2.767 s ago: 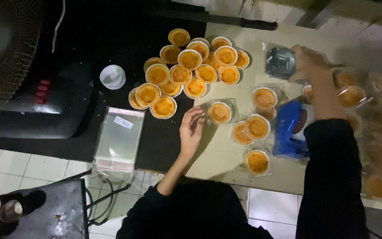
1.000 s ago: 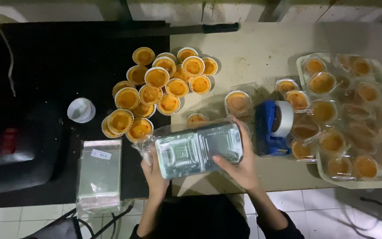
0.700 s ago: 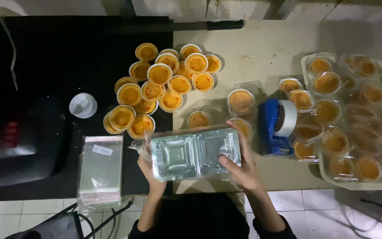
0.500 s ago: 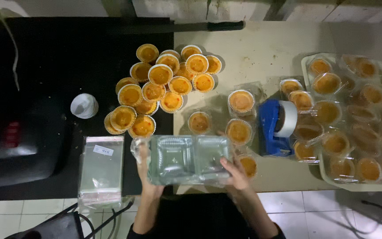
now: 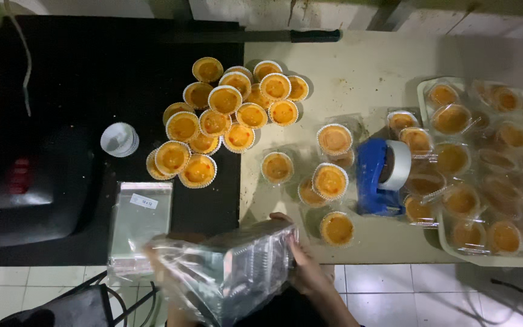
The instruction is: The person picks up egg tarts from a table and places them into individual clear plastic containers, then closes the lids and uses a tape dispenser to seal them.
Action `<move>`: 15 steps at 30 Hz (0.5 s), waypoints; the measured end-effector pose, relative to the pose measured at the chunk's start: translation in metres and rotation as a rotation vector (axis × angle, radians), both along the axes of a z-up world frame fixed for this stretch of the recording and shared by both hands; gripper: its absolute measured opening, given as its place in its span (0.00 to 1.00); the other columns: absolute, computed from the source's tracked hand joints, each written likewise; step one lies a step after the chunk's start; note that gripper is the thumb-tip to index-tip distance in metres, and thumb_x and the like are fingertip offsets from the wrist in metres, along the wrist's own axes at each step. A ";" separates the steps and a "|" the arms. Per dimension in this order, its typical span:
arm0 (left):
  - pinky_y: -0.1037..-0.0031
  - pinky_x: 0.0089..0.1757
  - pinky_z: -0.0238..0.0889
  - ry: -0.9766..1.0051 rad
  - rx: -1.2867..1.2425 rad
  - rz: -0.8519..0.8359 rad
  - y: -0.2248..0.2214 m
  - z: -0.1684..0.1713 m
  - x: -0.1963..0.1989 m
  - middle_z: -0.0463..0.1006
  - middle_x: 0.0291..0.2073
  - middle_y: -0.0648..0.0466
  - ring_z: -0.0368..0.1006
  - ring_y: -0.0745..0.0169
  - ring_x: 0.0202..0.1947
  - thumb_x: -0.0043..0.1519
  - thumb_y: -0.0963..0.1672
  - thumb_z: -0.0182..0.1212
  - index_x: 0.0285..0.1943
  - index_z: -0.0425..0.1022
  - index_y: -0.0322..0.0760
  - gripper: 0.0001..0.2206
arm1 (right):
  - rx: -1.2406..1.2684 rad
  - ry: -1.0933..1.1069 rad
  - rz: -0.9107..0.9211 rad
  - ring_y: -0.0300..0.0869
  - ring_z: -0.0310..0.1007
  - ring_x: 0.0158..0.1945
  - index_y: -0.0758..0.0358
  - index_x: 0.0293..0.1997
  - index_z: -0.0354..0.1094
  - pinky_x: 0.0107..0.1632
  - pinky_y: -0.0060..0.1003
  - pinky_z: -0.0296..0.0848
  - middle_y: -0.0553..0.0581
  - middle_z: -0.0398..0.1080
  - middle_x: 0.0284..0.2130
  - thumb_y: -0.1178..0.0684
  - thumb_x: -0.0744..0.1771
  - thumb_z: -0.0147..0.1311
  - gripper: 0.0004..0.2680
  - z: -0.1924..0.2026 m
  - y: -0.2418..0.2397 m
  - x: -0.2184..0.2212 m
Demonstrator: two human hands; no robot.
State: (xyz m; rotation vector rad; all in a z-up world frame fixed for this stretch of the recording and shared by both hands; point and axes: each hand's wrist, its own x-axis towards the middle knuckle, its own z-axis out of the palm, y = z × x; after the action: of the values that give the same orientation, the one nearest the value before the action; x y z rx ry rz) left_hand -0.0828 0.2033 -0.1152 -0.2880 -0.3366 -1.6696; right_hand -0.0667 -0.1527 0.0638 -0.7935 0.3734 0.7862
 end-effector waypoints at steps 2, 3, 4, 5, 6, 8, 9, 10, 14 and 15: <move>0.41 0.66 0.31 0.628 -0.615 -0.350 -0.045 0.072 -0.024 0.24 0.74 0.44 0.25 0.42 0.74 0.61 0.65 0.32 0.76 0.26 0.40 0.43 | -0.009 -0.157 -0.060 0.56 0.64 0.56 0.53 0.62 0.55 0.56 0.52 0.66 0.67 0.63 0.54 0.45 0.65 0.46 0.18 -0.007 -0.005 0.005; 0.40 0.68 0.33 1.252 -1.231 -0.706 -0.067 0.108 -0.038 0.26 0.74 0.45 0.26 0.47 0.75 0.59 0.71 0.22 0.75 0.26 0.35 0.50 | -0.016 -0.312 -0.117 0.48 0.68 0.49 0.57 0.59 0.57 0.52 0.40 0.68 0.62 0.65 0.47 0.45 0.65 0.49 0.17 -0.010 -0.007 0.006; 0.40 0.68 0.33 1.250 -1.233 -0.702 -0.059 0.109 -0.040 0.26 0.74 0.45 0.26 0.47 0.75 0.59 0.71 0.22 0.75 0.26 0.35 0.50 | -0.015 -0.311 -0.113 0.48 0.68 0.49 0.57 0.59 0.57 0.52 0.40 0.68 0.62 0.65 0.47 0.45 0.65 0.49 0.17 -0.012 -0.010 0.005; 0.44 0.67 0.36 1.128 -1.225 -0.345 -0.050 0.110 -0.040 0.31 0.73 0.44 0.30 0.46 0.74 0.61 0.68 0.23 0.74 0.30 0.33 0.46 | -0.067 -0.268 -0.127 0.50 0.68 0.49 0.57 0.59 0.57 0.51 0.43 0.68 0.62 0.65 0.46 0.45 0.64 0.50 0.18 -0.015 -0.013 0.006; 0.47 0.65 0.39 0.989 -1.194 0.002 -0.042 0.110 -0.039 0.35 0.72 0.42 0.35 0.46 0.72 0.64 0.65 0.24 0.74 0.34 0.32 0.42 | -0.118 -0.224 -0.142 0.51 0.69 0.48 0.56 0.59 0.56 0.49 0.45 0.69 0.62 0.66 0.45 0.45 0.64 0.50 0.19 -0.018 -0.016 0.007; 0.51 0.64 0.44 0.771 -1.104 0.496 -0.014 0.111 -0.039 0.42 0.71 0.40 0.41 0.45 0.70 0.67 0.60 0.25 0.74 0.41 0.29 0.36 | -0.174 -0.285 -0.227 0.48 0.66 0.53 0.58 0.59 0.57 0.55 0.42 0.64 0.60 0.65 0.49 0.47 0.65 0.49 0.17 -0.044 -0.021 0.002; 0.56 0.62 0.49 0.515 -0.963 0.959 0.000 0.110 -0.036 0.50 0.69 0.37 0.48 0.43 0.68 0.71 0.55 0.26 0.73 0.47 0.26 0.31 | -0.226 -0.352 -0.313 0.45 0.64 0.57 0.59 0.60 0.59 0.61 0.38 0.58 0.58 0.65 0.52 0.49 0.66 0.48 0.16 -0.057 -0.023 0.002; 0.56 0.62 0.49 0.516 -0.963 0.955 0.007 0.114 -0.031 0.50 0.69 0.37 0.48 0.43 0.68 0.71 0.55 0.26 0.73 0.47 0.26 0.31 | -0.228 -0.353 -0.316 0.45 0.64 0.57 0.59 0.60 0.59 0.61 0.38 0.58 0.58 0.65 0.52 0.49 0.66 0.48 0.16 -0.036 -0.023 0.005; 0.74 0.58 0.63 0.003 -0.166 2.000 0.016 0.170 -0.016 0.69 0.46 0.49 0.67 0.59 0.46 0.71 0.47 0.47 0.53 0.67 0.33 0.13 | -0.796 0.077 -0.300 0.41 0.67 0.41 0.57 0.55 0.68 0.42 0.34 0.66 0.55 0.70 0.40 0.42 0.65 0.47 0.16 0.018 -0.020 0.017; 0.83 0.57 0.68 0.107 0.226 2.162 0.011 0.194 -0.011 0.74 0.26 0.65 0.74 0.77 0.28 0.64 0.49 0.67 0.35 0.74 0.44 0.10 | -0.733 0.093 -0.401 0.42 0.67 0.40 0.57 0.54 0.68 0.43 0.35 0.66 0.55 0.68 0.38 0.44 0.66 0.47 0.14 0.024 -0.021 0.018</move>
State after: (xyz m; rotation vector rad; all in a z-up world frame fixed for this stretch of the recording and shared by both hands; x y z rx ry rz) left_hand -0.0941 0.2146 0.0783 0.2014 -0.1707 0.4505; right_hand -0.0484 -0.1740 0.0879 -1.3113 0.9012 0.2932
